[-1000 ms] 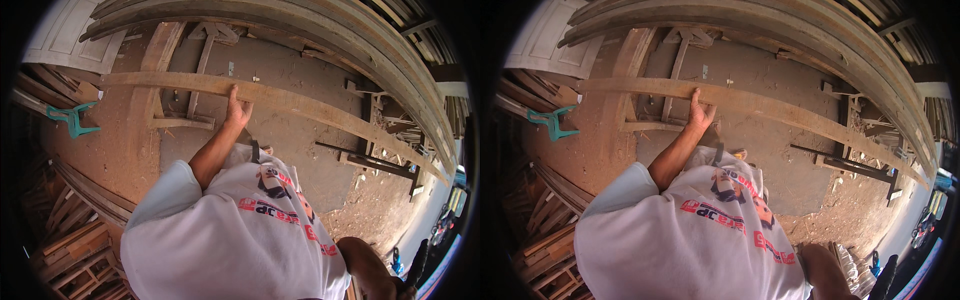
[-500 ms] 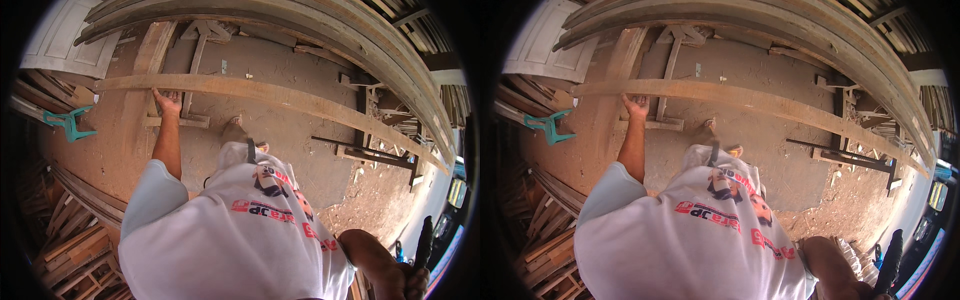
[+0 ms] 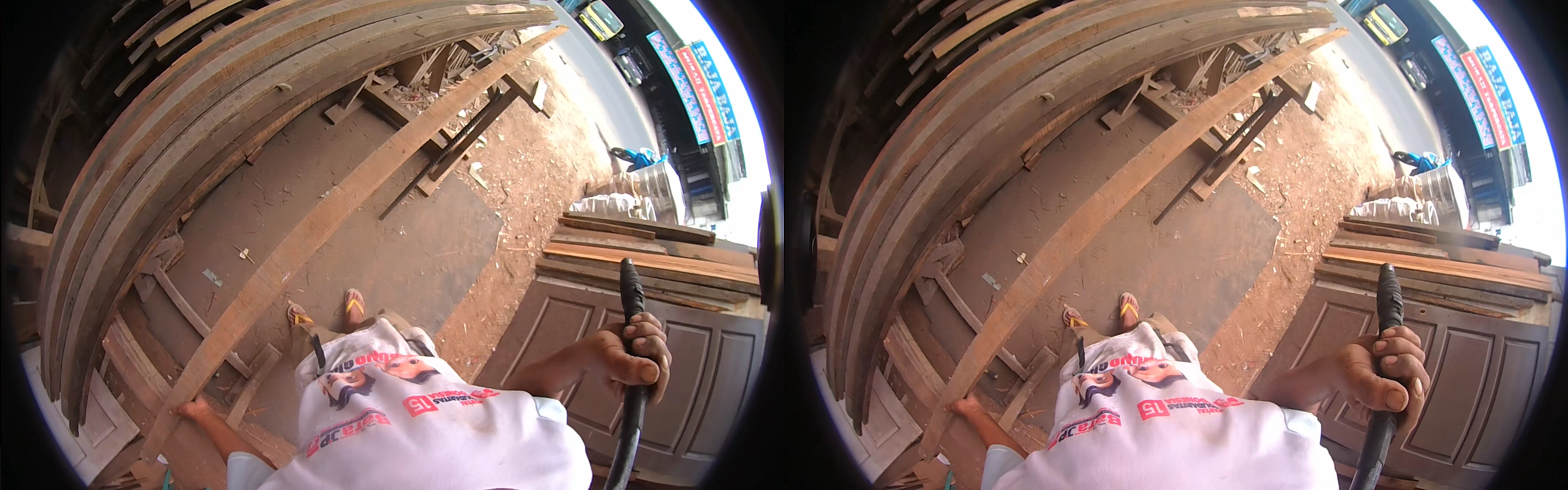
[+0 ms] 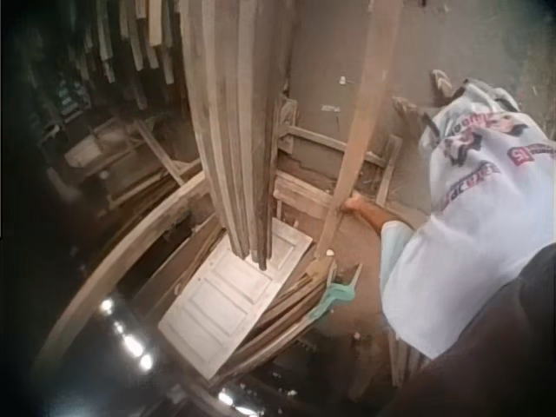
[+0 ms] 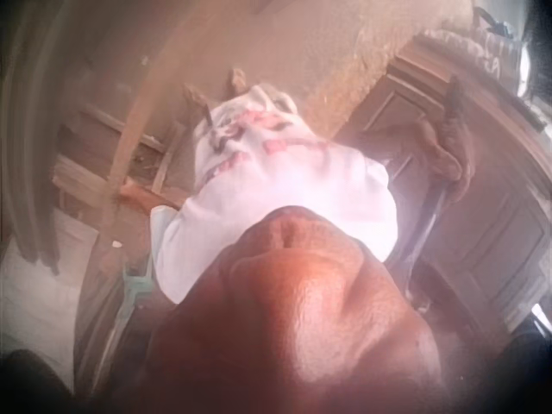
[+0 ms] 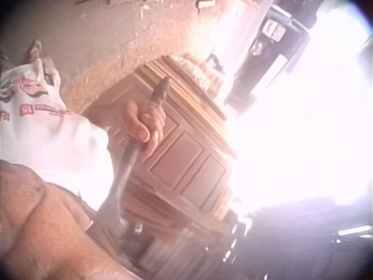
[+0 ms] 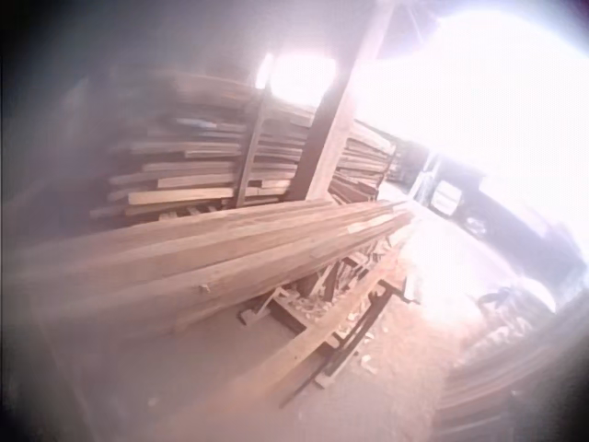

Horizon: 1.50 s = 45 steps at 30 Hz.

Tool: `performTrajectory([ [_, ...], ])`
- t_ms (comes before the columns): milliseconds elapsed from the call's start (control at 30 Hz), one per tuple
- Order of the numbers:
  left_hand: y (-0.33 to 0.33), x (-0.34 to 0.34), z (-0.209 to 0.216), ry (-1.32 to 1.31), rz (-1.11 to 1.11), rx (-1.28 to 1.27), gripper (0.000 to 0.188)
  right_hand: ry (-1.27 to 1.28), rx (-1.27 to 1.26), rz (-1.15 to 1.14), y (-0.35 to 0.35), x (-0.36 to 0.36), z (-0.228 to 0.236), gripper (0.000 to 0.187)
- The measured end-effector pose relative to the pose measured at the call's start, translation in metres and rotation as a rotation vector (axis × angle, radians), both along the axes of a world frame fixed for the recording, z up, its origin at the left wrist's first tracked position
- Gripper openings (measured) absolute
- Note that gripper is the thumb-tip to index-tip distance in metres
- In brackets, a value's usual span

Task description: The person uses a hammer to pry apart and break wooden planks in a cluttered workshop. They repeatedly lift, position, and strike the planks to separate them, handling each piece individually.

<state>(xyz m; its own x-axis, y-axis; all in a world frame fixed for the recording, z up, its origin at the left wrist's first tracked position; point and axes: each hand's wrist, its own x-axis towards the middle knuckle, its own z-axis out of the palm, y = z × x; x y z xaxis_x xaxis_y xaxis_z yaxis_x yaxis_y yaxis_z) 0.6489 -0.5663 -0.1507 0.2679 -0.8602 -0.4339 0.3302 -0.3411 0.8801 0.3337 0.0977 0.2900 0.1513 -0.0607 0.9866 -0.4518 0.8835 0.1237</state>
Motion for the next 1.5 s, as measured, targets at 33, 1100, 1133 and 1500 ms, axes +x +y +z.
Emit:
performTrajectory([
  [33, 0.004, -0.004, -0.002, 0.006, -0.028, -0.01, 0.097, -0.043, -0.004, 0.014, -0.003, -0.005, -0.004, 0.032],
  [1100, 0.094, -0.069, 0.028, 0.22, -0.335, 0.165, 0.086, -1.919, 0.414, 1.314, -0.377, 0.094, -0.193, 0.041],
  [1133, 0.083, -0.059, 0.026, 0.21, -0.247, 0.165, 0.08, -1.93, 0.46, 1.36, -0.399, 0.108, -0.181, 0.043],
  [1500, 0.034, -0.015, 0.021, 0.231, -0.17, -0.3, 0.063, -2.025, 0.939, 1.779, -0.567, 0.228, -0.111, 0.051],
])
